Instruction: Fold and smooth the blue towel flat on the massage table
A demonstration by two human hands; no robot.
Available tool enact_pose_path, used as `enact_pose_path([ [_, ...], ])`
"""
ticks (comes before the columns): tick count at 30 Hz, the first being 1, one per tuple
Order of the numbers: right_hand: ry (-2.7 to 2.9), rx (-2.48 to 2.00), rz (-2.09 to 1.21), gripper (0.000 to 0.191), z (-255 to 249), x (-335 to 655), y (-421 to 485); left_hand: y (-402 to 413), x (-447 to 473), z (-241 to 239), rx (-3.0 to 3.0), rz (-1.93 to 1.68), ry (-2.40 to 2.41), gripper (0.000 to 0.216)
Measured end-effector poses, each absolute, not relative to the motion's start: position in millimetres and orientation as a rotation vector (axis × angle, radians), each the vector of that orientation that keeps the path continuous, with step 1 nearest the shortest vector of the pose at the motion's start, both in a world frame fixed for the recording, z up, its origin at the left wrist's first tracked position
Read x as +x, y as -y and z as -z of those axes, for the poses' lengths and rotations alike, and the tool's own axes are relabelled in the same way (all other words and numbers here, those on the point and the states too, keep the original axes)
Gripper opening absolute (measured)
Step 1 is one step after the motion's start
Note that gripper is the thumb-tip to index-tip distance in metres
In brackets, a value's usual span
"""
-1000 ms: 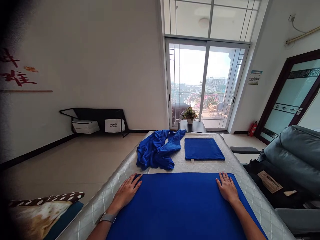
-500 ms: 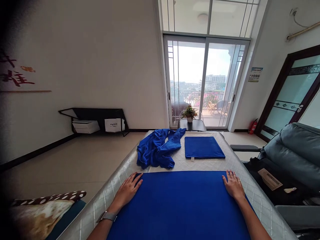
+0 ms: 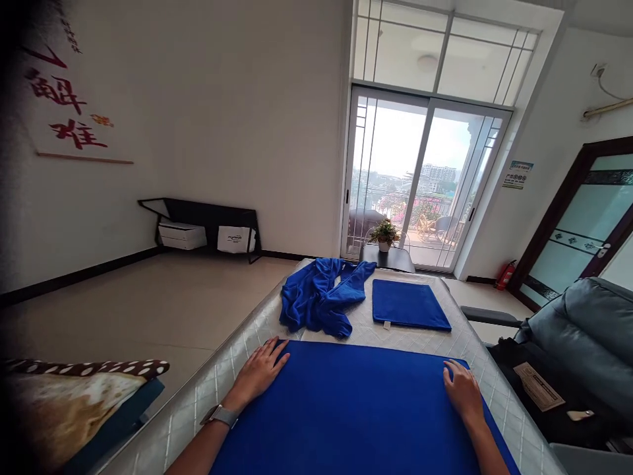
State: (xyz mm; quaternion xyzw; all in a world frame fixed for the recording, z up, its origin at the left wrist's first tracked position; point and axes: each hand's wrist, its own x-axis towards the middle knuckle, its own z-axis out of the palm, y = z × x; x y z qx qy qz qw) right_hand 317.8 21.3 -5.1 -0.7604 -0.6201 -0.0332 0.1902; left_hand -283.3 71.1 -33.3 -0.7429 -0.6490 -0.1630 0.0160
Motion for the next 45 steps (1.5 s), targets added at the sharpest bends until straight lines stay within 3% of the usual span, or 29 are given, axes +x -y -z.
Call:
enact_pose_path([
  [8, 1.826, -1.705, -0.654, 0.053, -41, 200, -2, -67, -280, 21, -2.268, 0.526, 2.052, 0.055],
  [11, 2.021, -1.54, -0.794, 0.046, -50, 137, 9, -66, -280, 19, -2.272, 0.528, 2.058, 0.055],
  [17, 2.361, -1.387, -0.516, 0.031, -51, 37, 10, -66, -280, 19, -2.268, 0.462, 2.072, 0.053],
  [23, 2.473, -1.314, -0.364, 0.03, -51, -39, -12, -65, -278, 17, -2.265, 0.444, 2.073, 0.054],
  [27, 2.424, -1.27, -0.368, 0.039, -43, -73, -28, -65, -278, 17, -2.263, 0.424, 2.062, 0.052],
  [32, 2.413, -1.366, -0.397, 0.06, -18, -87, -42, -66, -279, 19, -2.269, 0.428, 2.058, 0.051],
  [45, 2.416, -1.434, -0.437, 0.064, -9, -51, -46, -65, -279, 15, -2.274, 0.422, 2.082, 0.055],
])
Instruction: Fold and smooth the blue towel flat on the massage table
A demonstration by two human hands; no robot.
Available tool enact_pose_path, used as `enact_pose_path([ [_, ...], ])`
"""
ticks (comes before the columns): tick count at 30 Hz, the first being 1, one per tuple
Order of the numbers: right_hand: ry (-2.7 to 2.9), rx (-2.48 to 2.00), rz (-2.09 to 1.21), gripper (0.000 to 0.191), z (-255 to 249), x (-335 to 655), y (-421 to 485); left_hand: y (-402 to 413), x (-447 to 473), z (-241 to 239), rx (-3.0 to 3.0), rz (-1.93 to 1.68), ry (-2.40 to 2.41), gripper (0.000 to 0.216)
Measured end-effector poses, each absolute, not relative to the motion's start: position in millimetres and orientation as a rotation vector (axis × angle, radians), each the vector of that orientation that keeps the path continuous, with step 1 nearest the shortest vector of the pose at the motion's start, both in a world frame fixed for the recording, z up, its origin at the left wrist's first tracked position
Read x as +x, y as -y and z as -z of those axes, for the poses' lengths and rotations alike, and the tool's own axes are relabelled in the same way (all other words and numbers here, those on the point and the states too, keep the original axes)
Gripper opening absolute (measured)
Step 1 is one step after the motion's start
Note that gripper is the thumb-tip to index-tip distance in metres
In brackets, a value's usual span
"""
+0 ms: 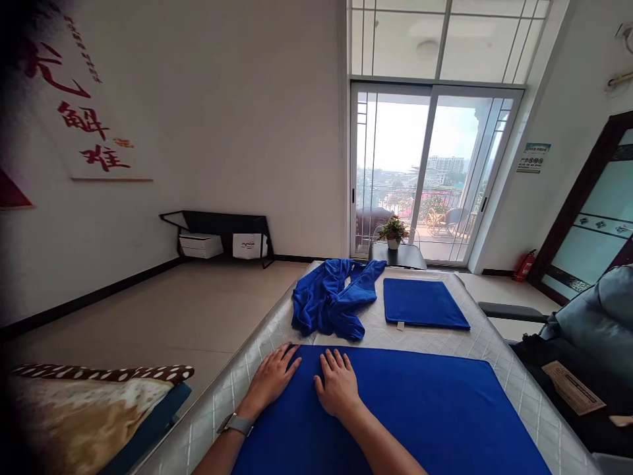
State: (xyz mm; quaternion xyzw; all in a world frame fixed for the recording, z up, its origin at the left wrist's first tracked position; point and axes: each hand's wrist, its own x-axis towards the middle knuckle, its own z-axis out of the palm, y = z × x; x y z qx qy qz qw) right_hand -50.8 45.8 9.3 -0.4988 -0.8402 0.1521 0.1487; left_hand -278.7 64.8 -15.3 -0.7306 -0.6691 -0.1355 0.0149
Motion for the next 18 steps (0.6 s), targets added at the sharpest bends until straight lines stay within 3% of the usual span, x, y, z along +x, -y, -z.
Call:
enact_pose_path([
  [10, 2.352, -1.748, -0.325, 0.068, -15, 70, -48, -64, -278, 13, -2.284, 0.445, 2.091, 0.055],
  [18, 2.19, -2.015, -0.139, 0.069, 8, 203, -46, -67, -281, 20, -2.285, 0.397, 2.082, 0.055],
])
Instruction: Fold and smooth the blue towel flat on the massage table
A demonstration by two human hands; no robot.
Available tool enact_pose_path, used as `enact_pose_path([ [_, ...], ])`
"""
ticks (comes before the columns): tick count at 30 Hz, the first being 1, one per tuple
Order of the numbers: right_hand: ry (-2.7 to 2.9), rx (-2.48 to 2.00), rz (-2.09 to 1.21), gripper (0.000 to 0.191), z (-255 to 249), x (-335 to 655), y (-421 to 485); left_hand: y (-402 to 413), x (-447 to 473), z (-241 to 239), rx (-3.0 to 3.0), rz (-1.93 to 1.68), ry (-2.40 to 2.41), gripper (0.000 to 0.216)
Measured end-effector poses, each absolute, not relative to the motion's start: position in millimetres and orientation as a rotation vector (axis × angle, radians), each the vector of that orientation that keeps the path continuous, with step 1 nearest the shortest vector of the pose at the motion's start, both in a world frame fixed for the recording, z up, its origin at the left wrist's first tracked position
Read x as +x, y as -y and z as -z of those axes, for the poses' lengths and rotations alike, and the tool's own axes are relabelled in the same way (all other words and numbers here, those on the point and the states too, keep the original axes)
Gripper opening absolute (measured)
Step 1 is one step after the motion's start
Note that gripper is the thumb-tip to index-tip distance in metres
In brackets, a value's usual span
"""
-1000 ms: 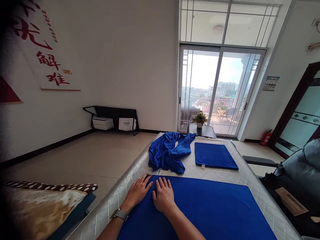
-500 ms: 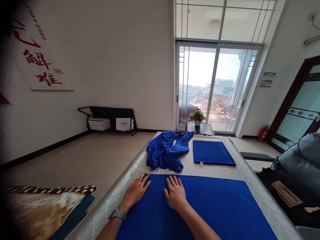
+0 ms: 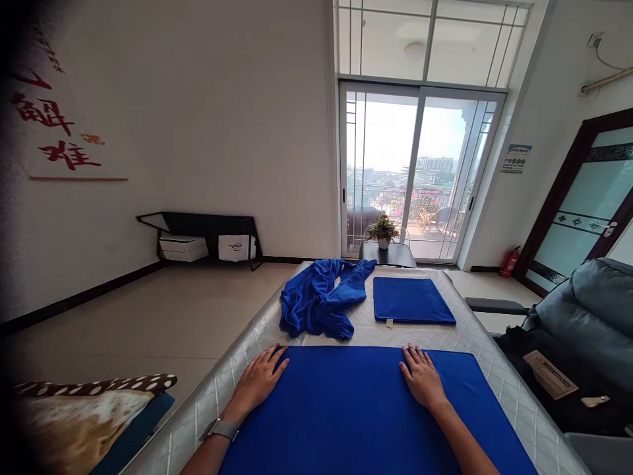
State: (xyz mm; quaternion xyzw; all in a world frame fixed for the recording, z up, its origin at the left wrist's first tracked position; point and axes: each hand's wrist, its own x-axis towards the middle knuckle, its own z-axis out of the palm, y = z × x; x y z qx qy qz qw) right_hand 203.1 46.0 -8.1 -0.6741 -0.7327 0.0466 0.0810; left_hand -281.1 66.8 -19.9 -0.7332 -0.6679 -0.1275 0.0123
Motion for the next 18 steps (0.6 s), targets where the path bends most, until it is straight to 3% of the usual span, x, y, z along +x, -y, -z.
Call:
enact_pose_path([
  [9, 1.905, -2.312, 0.052, 0.064, 32, 339, -44, -64, -280, 16, -2.302, 0.416, 2.121, 0.057],
  [18, 1.796, -2.379, 0.128, 0.064, 40, 345, -44, -65, -282, 16, -2.315, 0.404, 2.071, 0.055],
])
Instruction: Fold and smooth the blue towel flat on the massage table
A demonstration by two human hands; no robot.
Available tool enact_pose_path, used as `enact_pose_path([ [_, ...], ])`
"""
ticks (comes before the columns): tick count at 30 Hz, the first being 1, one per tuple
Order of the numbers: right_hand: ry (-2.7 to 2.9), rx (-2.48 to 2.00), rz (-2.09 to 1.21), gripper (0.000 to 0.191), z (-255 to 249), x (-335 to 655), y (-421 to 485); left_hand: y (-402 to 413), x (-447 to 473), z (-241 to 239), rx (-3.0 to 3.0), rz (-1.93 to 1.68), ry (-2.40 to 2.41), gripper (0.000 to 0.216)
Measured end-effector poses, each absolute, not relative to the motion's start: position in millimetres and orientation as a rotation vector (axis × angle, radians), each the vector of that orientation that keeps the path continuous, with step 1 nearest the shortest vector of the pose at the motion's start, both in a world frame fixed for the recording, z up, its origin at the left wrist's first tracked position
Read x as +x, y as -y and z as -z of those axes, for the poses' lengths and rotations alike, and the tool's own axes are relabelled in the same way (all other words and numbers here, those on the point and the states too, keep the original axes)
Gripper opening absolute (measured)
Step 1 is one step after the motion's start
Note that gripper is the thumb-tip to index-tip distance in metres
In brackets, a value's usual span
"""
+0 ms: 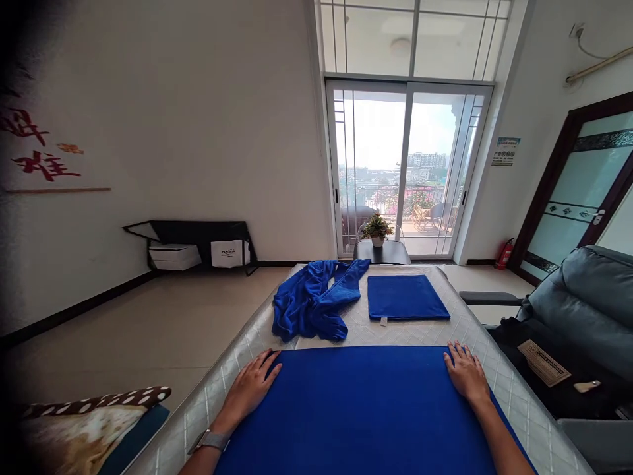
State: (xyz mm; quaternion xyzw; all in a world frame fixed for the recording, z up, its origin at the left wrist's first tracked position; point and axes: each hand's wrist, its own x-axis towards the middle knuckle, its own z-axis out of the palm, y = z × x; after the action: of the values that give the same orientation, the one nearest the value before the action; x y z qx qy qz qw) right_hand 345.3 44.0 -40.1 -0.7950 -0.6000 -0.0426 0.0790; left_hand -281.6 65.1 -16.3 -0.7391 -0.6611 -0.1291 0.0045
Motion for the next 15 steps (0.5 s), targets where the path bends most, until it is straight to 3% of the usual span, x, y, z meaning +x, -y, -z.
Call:
enact_pose_path([
  [10, 1.879, -2.484, 0.119, 0.064, 33, 347, -43, -64, -279, 15, -2.307, 0.393, 2.097, 0.057],
  [15, 1.797, -2.431, 0.325, 0.057, 8, 297, -36, -63, -278, 15, -2.297, 0.414, 2.089, 0.056],
])
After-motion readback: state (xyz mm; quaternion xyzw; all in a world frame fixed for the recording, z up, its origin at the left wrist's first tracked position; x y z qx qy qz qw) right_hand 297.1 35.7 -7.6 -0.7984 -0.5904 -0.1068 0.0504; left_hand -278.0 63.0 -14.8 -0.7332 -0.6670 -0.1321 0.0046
